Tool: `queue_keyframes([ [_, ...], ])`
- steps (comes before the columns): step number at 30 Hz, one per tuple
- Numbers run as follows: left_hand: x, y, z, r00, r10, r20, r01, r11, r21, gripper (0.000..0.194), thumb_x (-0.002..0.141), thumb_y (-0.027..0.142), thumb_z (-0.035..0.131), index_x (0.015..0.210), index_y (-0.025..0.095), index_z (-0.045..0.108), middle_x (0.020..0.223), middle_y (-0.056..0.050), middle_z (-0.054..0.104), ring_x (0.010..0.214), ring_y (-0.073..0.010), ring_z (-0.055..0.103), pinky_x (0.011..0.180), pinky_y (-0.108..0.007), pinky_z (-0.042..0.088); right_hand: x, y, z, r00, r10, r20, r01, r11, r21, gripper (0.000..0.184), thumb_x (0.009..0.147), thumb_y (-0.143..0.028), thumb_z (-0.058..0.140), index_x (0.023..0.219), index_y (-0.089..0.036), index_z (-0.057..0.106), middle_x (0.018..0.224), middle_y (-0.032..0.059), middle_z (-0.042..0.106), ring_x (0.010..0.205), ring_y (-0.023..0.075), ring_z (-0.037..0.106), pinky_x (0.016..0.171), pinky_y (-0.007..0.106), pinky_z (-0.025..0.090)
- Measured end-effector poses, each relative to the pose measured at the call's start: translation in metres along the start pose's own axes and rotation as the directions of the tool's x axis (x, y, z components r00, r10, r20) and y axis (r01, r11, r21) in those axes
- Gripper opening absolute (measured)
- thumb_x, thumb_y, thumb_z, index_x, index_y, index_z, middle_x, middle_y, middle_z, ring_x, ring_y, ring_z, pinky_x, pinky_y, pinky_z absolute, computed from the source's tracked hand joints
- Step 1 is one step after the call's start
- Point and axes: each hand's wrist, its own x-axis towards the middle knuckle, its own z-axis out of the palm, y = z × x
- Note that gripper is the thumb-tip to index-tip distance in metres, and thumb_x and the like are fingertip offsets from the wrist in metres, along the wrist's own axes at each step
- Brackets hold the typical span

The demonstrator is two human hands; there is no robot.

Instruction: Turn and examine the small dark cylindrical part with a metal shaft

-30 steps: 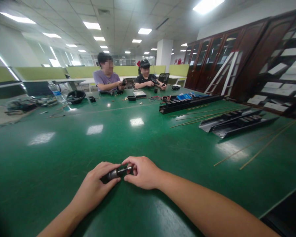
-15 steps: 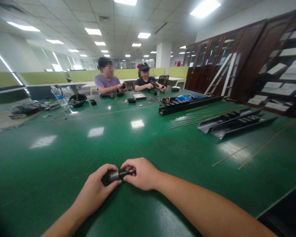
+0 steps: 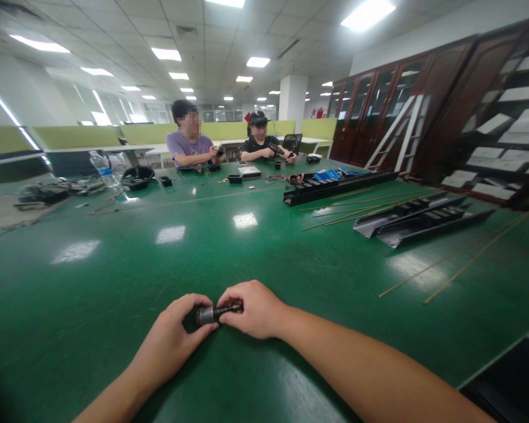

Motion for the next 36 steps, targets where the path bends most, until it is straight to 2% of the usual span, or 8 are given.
queue_keyframes([
  [11,-0.0015,0.003,0.0025,0.999,0.008,-0.039,-0.002,0.99,0.138,0.02,0.084,0.027,0.07,0.102,0.029,0.062,0.098,0.001,0.064,0.095,-0.022,0.057,0.087,-0.037,0.043,0.0004,0.0008,-0.0005,0.999,0.049,0.005,-0.049,0.999,0.006,0.02,0.073,-0.018,0.071,0.093,-0.019,0.074,0.076,-0.0007,0.069,0.066,0.0128,0.06,0.062,0.021,0.043],
  [19,-0.0014,0.0015,0.0031,0.999,-0.003,-0.05,0.011,0.989,0.15,0.018,0.084,0.03,0.068,0.102,0.027,0.062,0.097,-0.002,0.065,0.095,-0.0241,0.059,0.086,-0.037,0.044,0.0005,0.0024,-0.0008,0.997,0.077,-0.013,-0.077,0.997,-0.004,0.017,0.076,-0.022,0.072,0.093,-0.019,0.074,0.078,0.0007,0.071,0.069,0.0141,0.062,0.064,0.023,0.044],
  [36,-0.0011,0.0012,0.0023,0.999,-0.006,-0.036,0.011,0.988,0.155,0.019,0.086,0.028,0.067,0.103,0.028,0.06,0.097,0.0,0.064,0.096,-0.0229,0.057,0.087,-0.037,0.043,-0.0002,-0.0001,-0.0017,0.997,0.077,-0.022,-0.077,0.997,-0.005,0.016,0.077,-0.023,0.07,0.093,-0.018,0.073,0.076,0.0003,0.069,0.066,0.0129,0.061,0.062,0.022,0.043],
])
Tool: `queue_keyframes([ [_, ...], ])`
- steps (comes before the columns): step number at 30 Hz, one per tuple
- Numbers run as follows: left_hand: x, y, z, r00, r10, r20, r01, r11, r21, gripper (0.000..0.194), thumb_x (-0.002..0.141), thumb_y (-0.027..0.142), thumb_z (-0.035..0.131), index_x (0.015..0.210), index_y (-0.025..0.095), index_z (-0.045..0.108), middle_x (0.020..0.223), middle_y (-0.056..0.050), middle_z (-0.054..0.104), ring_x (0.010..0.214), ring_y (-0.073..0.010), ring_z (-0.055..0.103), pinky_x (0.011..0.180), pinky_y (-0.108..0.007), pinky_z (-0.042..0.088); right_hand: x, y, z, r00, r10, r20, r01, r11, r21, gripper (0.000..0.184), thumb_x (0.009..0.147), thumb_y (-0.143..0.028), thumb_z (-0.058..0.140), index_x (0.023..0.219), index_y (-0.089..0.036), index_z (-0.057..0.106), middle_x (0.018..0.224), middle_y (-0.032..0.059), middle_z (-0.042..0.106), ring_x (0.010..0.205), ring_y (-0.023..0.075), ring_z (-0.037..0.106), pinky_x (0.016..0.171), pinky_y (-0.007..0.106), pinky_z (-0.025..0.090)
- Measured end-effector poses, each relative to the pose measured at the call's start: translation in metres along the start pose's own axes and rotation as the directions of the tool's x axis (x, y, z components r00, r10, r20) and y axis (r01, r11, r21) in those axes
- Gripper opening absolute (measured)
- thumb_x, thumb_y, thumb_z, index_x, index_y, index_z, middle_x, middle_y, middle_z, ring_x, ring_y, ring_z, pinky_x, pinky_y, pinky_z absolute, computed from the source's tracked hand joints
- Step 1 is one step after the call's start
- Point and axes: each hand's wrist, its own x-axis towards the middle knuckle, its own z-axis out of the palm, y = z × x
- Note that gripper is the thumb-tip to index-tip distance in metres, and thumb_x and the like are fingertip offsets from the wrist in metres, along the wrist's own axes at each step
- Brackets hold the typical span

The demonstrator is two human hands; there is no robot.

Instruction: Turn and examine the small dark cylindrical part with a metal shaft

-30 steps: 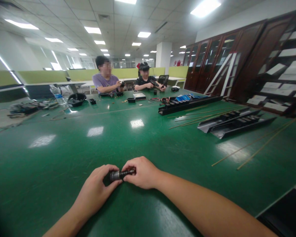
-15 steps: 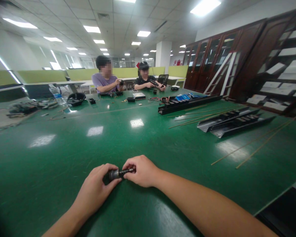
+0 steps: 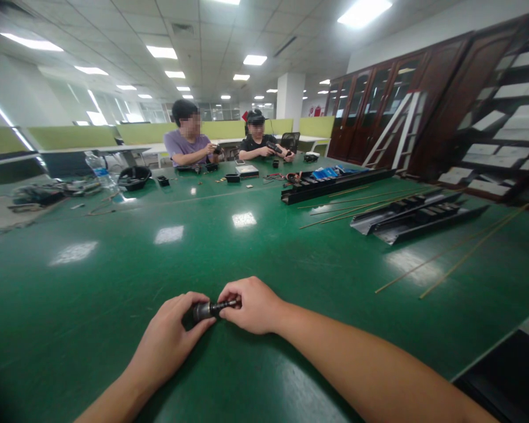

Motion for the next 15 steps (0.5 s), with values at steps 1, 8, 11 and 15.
queue_keyframes([
  [1,0.0,-0.0003,0.0001,1.0,0.0,0.001,0.0,1.0,-0.002,0.019,0.086,0.028,0.067,0.103,0.028,0.06,0.097,0.0,0.064,0.096,-0.0229,0.057,0.087,-0.037,0.043,0.0,-0.0003,-0.0001,1.0,0.003,0.0,-0.003,1.0,-0.001,0.016,0.077,-0.023,0.07,0.092,-0.018,0.073,0.075,0.0003,0.069,0.065,0.0128,0.06,0.061,0.022,0.043],
  [8,0.0002,-0.0016,-0.0009,0.999,0.001,0.033,-0.001,1.0,-0.019,0.02,0.086,0.029,0.067,0.104,0.029,0.059,0.099,0.001,0.063,0.098,-0.0223,0.056,0.088,-0.037,0.042,-0.0002,0.0007,0.0005,1.0,-0.012,0.005,0.012,1.0,-0.029,0.016,0.077,-0.023,0.069,0.092,-0.018,0.073,0.076,-0.0001,0.069,0.066,0.0124,0.061,0.062,0.021,0.043],
  [11,0.0005,-0.0016,-0.0012,0.999,-0.004,0.042,0.004,1.0,-0.02,0.021,0.085,0.028,0.068,0.105,0.029,0.059,0.099,0.001,0.063,0.097,-0.022,0.056,0.089,-0.037,0.042,0.0,0.0014,0.0007,1.0,-0.024,0.004,0.024,0.999,-0.038,0.016,0.077,-0.022,0.069,0.092,-0.018,0.073,0.076,-0.0002,0.07,0.067,0.0122,0.062,0.062,0.021,0.043],
  [15,0.0014,-0.002,-0.0004,0.999,-0.006,0.039,0.007,1.0,-0.024,0.022,0.085,0.028,0.067,0.105,0.029,0.059,0.1,0.001,0.063,0.099,-0.0222,0.056,0.089,-0.037,0.042,-0.0003,0.0013,0.0009,1.0,-0.024,0.003,0.024,0.999,-0.025,0.016,0.077,-0.021,0.068,0.092,-0.018,0.072,0.076,-0.0002,0.07,0.067,0.0121,0.062,0.062,0.02,0.043],
])
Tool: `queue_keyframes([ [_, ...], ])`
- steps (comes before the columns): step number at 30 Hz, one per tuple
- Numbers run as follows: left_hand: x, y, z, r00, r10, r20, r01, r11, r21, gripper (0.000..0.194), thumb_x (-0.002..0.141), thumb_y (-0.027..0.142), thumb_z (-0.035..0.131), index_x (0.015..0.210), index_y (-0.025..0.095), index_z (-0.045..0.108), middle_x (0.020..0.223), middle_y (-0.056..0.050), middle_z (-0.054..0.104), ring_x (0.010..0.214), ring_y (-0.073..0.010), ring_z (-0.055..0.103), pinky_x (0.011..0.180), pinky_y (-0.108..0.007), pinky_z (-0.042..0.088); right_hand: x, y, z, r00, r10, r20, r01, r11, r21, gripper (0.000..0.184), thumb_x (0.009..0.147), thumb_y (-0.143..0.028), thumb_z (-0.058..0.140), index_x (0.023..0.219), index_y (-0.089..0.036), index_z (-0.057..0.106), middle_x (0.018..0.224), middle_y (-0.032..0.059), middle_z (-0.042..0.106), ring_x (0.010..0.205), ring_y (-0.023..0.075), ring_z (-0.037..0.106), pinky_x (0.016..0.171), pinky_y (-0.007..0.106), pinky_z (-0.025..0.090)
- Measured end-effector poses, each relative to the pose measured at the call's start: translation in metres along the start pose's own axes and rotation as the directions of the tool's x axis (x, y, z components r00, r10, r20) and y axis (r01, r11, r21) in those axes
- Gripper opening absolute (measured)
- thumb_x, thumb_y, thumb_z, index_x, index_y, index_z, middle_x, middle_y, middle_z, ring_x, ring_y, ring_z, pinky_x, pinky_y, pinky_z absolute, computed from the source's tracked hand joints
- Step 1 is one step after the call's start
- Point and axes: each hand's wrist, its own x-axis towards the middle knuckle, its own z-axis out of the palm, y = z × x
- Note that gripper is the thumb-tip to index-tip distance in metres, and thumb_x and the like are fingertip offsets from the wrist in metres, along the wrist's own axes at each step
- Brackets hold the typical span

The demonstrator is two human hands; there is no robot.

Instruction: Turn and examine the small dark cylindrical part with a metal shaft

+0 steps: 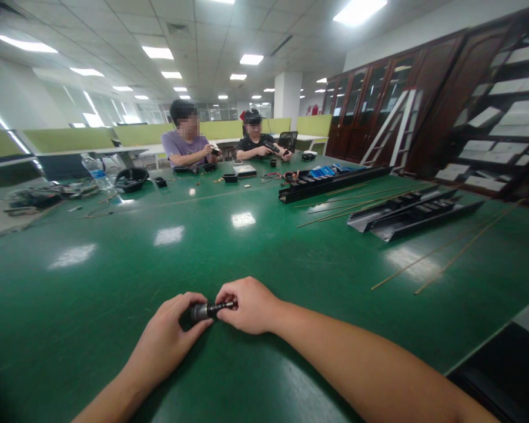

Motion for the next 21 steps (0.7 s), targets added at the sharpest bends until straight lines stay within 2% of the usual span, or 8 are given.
queue_keyframes([
  [21,0.0015,0.0005,-0.0009,1.0,-0.009,0.006,0.009,1.0,-0.011,0.021,0.085,0.029,0.067,0.104,0.028,0.06,0.099,0.0,0.063,0.098,-0.0224,0.057,0.089,-0.037,0.042,-0.0006,0.0013,0.0006,1.0,-0.007,0.004,0.007,1.0,-0.008,0.015,0.078,-0.023,0.068,0.092,-0.018,0.072,0.076,-0.0005,0.069,0.067,0.0118,0.062,0.062,0.02,0.044],
])
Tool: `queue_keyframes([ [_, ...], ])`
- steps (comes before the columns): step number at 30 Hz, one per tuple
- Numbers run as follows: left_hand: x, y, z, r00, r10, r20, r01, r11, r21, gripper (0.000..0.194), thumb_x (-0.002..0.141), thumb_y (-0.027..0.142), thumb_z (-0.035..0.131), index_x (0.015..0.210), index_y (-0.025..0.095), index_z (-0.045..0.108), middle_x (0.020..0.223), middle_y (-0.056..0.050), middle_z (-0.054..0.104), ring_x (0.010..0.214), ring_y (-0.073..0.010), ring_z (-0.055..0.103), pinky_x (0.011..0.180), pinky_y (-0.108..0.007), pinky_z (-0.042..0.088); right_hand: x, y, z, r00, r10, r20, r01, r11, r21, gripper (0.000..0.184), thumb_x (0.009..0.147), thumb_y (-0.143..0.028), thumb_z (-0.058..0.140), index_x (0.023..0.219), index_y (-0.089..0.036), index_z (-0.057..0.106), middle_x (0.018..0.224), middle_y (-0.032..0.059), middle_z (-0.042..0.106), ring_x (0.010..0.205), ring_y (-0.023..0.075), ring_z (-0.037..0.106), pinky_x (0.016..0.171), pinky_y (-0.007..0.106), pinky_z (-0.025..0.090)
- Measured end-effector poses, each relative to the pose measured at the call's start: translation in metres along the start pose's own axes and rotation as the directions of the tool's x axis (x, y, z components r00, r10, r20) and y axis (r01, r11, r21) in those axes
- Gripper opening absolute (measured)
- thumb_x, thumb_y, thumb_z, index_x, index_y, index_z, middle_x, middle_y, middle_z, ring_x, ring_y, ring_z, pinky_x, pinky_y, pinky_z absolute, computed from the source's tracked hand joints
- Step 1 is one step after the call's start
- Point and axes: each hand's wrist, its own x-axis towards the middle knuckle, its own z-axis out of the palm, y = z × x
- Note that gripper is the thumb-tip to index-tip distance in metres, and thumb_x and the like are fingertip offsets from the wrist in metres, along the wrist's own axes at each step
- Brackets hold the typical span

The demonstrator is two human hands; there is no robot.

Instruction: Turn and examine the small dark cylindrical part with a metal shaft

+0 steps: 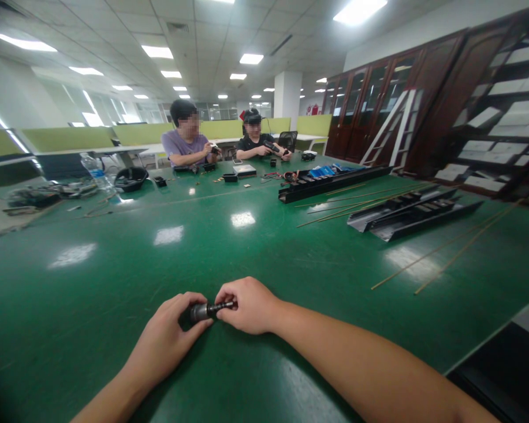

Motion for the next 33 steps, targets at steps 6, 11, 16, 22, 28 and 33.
queue_keyframes([
  [6,-0.0005,-0.0002,0.0001,1.0,0.0,0.009,0.0,1.0,0.002,0.021,0.085,0.029,0.067,0.105,0.029,0.06,0.099,0.001,0.063,0.098,-0.0216,0.057,0.088,-0.037,0.042,0.0002,0.0016,0.0009,1.0,-0.007,0.0,0.007,1.0,-0.006,0.015,0.079,-0.023,0.067,0.093,-0.019,0.072,0.076,-0.0004,0.069,0.067,0.012,0.062,0.062,0.021,0.044],
  [11,-0.0014,-0.0005,0.0007,1.0,0.003,0.004,-0.003,1.0,-0.002,0.021,0.085,0.029,0.067,0.104,0.029,0.06,0.099,0.001,0.063,0.098,-0.0212,0.057,0.088,-0.037,0.042,0.0004,0.0014,0.0009,1.0,-0.002,0.004,0.002,1.0,-0.008,0.016,0.078,-0.023,0.066,0.093,-0.019,0.072,0.077,-0.0001,0.069,0.067,0.0121,0.062,0.062,0.021,0.044],
  [16,-0.0008,-0.0013,0.001,1.0,0.011,0.003,-0.011,1.0,0.006,0.021,0.085,0.03,0.067,0.105,0.028,0.06,0.099,0.0,0.063,0.097,-0.0221,0.057,0.089,-0.037,0.043,0.0002,0.0007,0.0008,1.0,0.0,0.004,0.0,1.0,-0.003,0.017,0.078,-0.022,0.067,0.093,-0.018,0.072,0.077,0.0,0.069,0.067,0.0122,0.062,0.062,0.021,0.044],
  [22,-0.0013,-0.0005,-0.0002,1.0,0.013,-0.005,-0.013,1.0,0.005,0.021,0.085,0.03,0.066,0.105,0.027,0.061,0.101,-0.002,0.064,0.099,-0.0239,0.058,0.089,-0.038,0.044,0.0001,-0.0008,-0.0005,1.0,0.006,0.007,-0.006,1.0,-0.001,0.016,0.078,-0.022,0.068,0.094,-0.018,0.072,0.078,0.0006,0.07,0.068,0.0128,0.063,0.063,0.021,0.045],
  [28,-0.001,0.0002,-0.0007,1.0,0.008,0.004,-0.008,1.0,-0.004,0.021,0.085,0.029,0.066,0.105,0.028,0.061,0.101,-0.001,0.064,0.099,-0.0226,0.058,0.09,-0.038,0.043,0.0001,-0.0009,-0.0006,1.0,0.004,0.006,-0.004,1.0,-0.008,0.016,0.078,-0.022,0.068,0.093,-0.018,0.072,0.078,0.0007,0.07,0.068,0.0131,0.063,0.063,0.021,0.044],
  [33,-0.0005,0.0,-0.0004,1.0,0.004,0.008,-0.004,1.0,0.006,0.021,0.085,0.029,0.067,0.105,0.029,0.06,0.1,0.001,0.063,0.098,-0.0216,0.057,0.089,-0.037,0.042,-0.0001,-0.0001,-0.0004,1.0,0.001,0.009,-0.001,1.0,-0.008,0.016,0.079,-0.023,0.068,0.094,-0.018,0.072,0.079,0.0007,0.071,0.069,0.013,0.064,0.063,0.021,0.044],
])
